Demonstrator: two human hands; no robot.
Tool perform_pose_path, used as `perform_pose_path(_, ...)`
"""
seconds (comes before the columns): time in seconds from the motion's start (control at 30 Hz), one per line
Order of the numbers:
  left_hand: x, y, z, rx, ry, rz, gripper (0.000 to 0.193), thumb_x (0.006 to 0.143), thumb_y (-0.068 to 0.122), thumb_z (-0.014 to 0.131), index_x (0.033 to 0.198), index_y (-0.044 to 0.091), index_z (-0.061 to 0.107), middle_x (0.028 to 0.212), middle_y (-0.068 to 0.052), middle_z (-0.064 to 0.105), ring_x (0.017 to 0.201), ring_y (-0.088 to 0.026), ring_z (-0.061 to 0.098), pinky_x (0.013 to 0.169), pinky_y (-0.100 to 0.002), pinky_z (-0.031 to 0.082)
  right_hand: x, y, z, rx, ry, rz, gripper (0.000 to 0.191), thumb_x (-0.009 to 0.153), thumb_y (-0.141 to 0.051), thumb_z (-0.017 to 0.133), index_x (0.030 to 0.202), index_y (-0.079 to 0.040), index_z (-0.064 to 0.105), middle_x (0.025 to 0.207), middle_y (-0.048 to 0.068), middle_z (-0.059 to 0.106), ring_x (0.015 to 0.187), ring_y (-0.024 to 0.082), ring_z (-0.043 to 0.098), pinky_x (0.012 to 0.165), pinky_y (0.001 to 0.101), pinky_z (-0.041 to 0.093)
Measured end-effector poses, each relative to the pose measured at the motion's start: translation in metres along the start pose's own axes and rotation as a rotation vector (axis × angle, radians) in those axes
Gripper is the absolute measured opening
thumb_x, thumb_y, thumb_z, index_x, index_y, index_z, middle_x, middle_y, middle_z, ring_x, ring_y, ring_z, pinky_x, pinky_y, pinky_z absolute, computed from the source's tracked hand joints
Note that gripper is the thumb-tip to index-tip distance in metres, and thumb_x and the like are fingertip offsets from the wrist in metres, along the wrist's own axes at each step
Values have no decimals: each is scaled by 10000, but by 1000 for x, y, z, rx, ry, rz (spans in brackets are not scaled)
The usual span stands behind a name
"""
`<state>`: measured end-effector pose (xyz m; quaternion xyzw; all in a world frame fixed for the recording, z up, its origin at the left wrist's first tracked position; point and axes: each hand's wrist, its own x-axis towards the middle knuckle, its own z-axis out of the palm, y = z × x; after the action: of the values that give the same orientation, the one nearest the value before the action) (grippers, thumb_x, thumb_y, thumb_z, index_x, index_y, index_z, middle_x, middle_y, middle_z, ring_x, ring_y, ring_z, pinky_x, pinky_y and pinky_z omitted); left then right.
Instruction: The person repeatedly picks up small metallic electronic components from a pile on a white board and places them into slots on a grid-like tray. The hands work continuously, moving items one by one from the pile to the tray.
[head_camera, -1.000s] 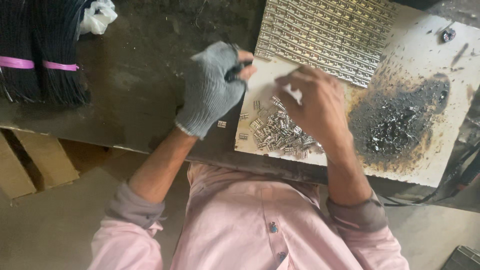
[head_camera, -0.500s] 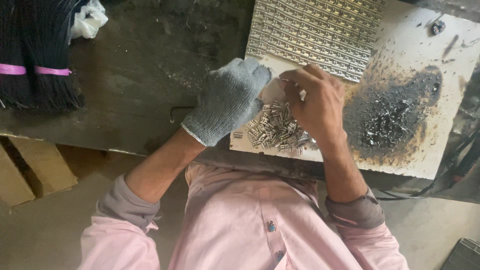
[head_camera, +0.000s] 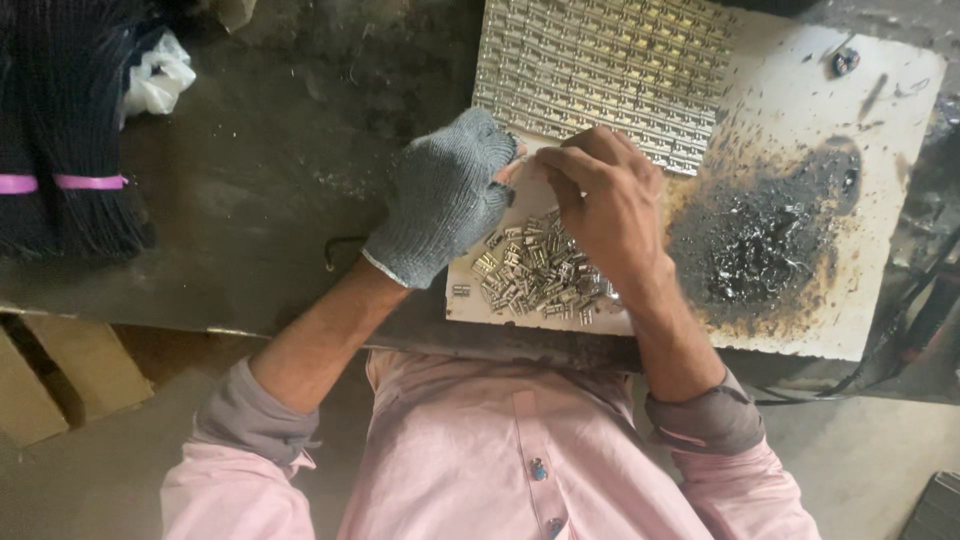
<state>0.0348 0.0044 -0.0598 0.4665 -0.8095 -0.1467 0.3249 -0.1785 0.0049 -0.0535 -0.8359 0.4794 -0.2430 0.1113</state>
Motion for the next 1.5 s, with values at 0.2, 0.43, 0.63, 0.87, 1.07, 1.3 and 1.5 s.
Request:
perform_pose_path(0.2, -4, 1, 9, -46, 99, -101, 181, 923, 153, 762, 1060, 41, 724, 991, -134, 628, 798, -296, 689, 686, -423, 556, 11, -4, 13, 12, 79, -21, 180, 958, -24, 737, 1124, -53, 798, 1039, 81, 739, 913, 215, 666, 758, 353, 542)
perform_pose_path(0.43, -7, -2, 17, -33, 157, -113, 172, 1012, 161, 692, 1145, 53, 714, 996, -118, 629, 725, -259, 686, 609, -393, 548, 13, -4, 18, 78, 54, 84, 239, 983, -62, 750, 1213, -11, 714, 982, 89, 748, 769, 169, 690, 670, 318, 552)
perform_pose_path(0.63, -2, 12, -5, -50, 148, -98, 152, 989, 173, 730, 1094, 65, 710, 993, -112, 633, 758, -273, 688, 647, -404, 550, 13, -10, 0, 220, -12, 90, 209, 1008, -53, 717, 1217, -55, 718, 1065, 77, 745, 856, 153, 738, 704, 257, 604)
perform_pose_path(0.87, -32, 27, -62, 54, -296, -24, 198, 827, 243, 781, 912, 82, 702, 859, -111, 623, 776, -295, 679, 643, -430, 567, -17, -14, -49, 88, -273, -36, 134, 840, -99, 791, 973, -97, 783, 986, 62, 705, 941, 242, 637, 808, 406, 517)
perform_pose_path(1.07, -33, 38, -64, 31, -295, -61, 158, 840, 202, 763, 908, 81, 689, 885, -112, 653, 824, -305, 683, 711, -431, 572, -18, -14, -47, 252, -285, 68, 103, 868, -57, 768, 964, -96, 763, 916, 50, 697, 844, 206, 693, 728, 371, 554)
perform_pose_path(1.3, -14, 41, -32, -111, -162, -64, 188, 903, 220, 767, 995, 70, 700, 874, -104, 678, 812, -299, 684, 712, -442, 547, -18, -3, -54, 467, -218, 96, 151, 897, -21, 771, 1028, -97, 779, 956, 52, 732, 825, 161, 751, 668, 299, 621)
perform_pose_path(1.5, 23, 49, -3, -42, -49, 50, 158, 894, 200, 747, 958, 71, 681, 884, -120, 660, 859, -332, 663, 723, -462, 531, -25, 0, -60, 314, -155, 80, 264, 848, 39, 725, 1061, -98, 799, 986, 79, 715, 849, 236, 710, 699, 376, 574)
